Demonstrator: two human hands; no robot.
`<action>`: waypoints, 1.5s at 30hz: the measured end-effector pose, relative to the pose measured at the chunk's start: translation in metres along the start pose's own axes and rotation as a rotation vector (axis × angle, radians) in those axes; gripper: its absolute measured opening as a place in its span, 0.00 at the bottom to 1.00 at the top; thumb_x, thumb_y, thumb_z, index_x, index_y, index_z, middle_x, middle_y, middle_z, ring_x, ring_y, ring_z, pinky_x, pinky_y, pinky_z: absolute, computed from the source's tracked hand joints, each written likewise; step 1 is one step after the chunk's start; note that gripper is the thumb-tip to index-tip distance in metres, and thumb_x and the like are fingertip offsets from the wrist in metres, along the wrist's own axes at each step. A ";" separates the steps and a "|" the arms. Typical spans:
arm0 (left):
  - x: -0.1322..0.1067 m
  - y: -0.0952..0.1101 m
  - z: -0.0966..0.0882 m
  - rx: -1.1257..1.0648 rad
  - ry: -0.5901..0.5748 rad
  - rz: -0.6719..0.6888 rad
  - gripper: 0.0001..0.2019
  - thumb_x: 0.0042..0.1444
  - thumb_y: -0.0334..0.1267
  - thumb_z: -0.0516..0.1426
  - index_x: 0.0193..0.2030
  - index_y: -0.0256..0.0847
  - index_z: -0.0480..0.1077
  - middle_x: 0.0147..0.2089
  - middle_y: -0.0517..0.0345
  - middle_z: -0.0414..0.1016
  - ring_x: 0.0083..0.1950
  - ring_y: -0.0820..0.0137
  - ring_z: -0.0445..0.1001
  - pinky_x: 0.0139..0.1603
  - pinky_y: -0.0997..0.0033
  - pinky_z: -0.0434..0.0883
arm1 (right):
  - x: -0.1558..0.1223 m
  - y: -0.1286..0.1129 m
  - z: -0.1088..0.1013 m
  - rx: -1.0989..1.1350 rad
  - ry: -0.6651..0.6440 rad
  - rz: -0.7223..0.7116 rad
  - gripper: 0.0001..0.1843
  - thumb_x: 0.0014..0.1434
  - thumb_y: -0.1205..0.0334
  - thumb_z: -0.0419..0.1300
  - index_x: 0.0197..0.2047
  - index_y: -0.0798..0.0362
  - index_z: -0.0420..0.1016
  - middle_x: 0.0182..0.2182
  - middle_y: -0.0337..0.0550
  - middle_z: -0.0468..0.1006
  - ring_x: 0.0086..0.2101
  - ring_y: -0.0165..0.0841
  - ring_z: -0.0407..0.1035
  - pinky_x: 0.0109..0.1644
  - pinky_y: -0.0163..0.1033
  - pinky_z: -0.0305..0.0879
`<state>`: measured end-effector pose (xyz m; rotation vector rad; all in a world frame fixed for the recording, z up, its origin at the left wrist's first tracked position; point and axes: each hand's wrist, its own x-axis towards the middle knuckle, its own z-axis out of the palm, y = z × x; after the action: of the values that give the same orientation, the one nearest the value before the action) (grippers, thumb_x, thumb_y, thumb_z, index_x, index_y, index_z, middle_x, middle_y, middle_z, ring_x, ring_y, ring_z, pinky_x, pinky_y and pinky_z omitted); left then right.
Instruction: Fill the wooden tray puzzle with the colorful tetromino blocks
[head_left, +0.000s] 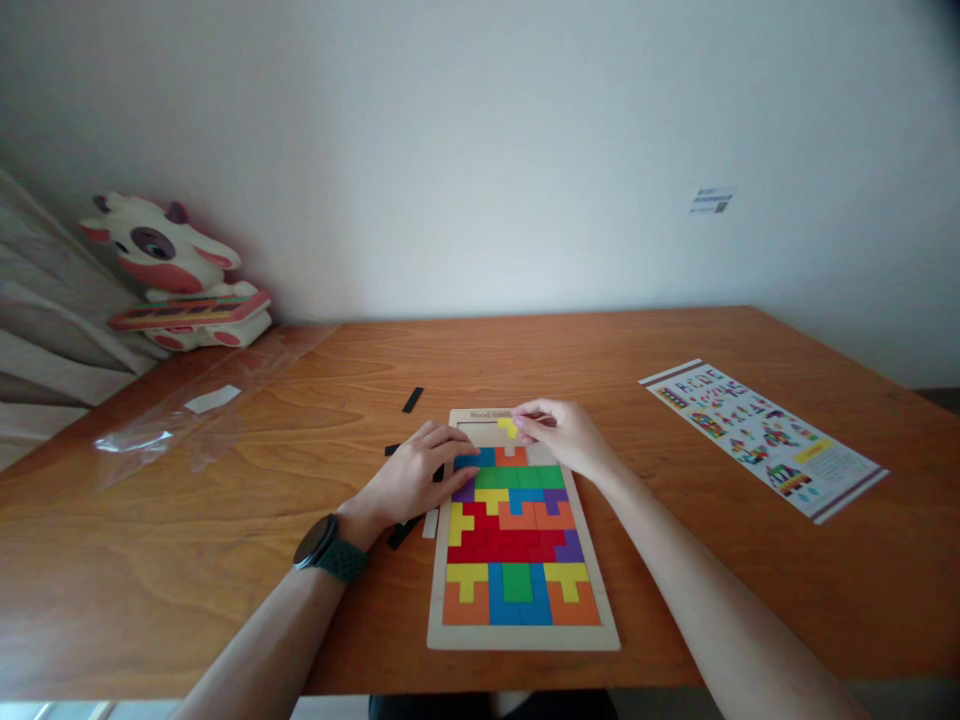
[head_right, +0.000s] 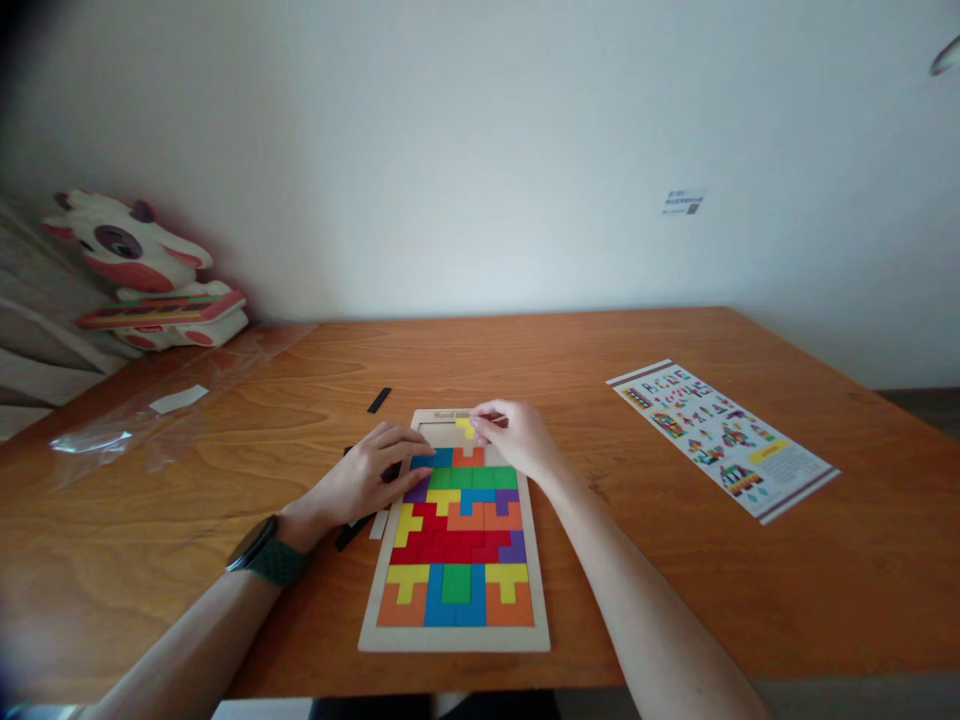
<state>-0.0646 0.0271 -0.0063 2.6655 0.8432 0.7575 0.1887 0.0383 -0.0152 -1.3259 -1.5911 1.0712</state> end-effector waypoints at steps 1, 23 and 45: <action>0.000 0.000 0.000 0.005 -0.018 0.008 0.11 0.65 0.39 0.56 0.51 0.41 0.74 0.50 0.48 0.77 0.51 0.63 0.72 0.54 0.59 0.72 | 0.002 0.005 -0.004 -0.021 0.000 0.032 0.09 0.61 0.61 0.62 0.43 0.54 0.80 0.35 0.47 0.84 0.31 0.32 0.78 0.38 0.37 0.74; -0.001 -0.001 0.004 0.010 -0.072 -0.006 0.11 0.65 0.40 0.55 0.50 0.42 0.75 0.51 0.48 0.74 0.51 0.63 0.72 0.55 0.59 0.72 | 0.002 0.003 -0.004 -0.289 -0.068 -0.119 0.11 0.64 0.63 0.58 0.43 0.47 0.83 0.44 0.46 0.84 0.46 0.40 0.77 0.53 0.47 0.70; -0.003 -0.008 -0.004 0.046 0.019 -0.089 0.11 0.67 0.37 0.52 0.50 0.42 0.74 0.50 0.48 0.75 0.52 0.63 0.73 0.54 0.60 0.71 | -0.004 -0.001 -0.004 -0.416 -0.103 -0.228 0.10 0.66 0.60 0.58 0.42 0.52 0.80 0.35 0.46 0.78 0.33 0.32 0.71 0.39 0.39 0.67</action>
<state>-0.0726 0.0326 -0.0071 2.6445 0.9883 0.7513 0.1923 0.0351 -0.0134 -1.3225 -2.0668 0.7015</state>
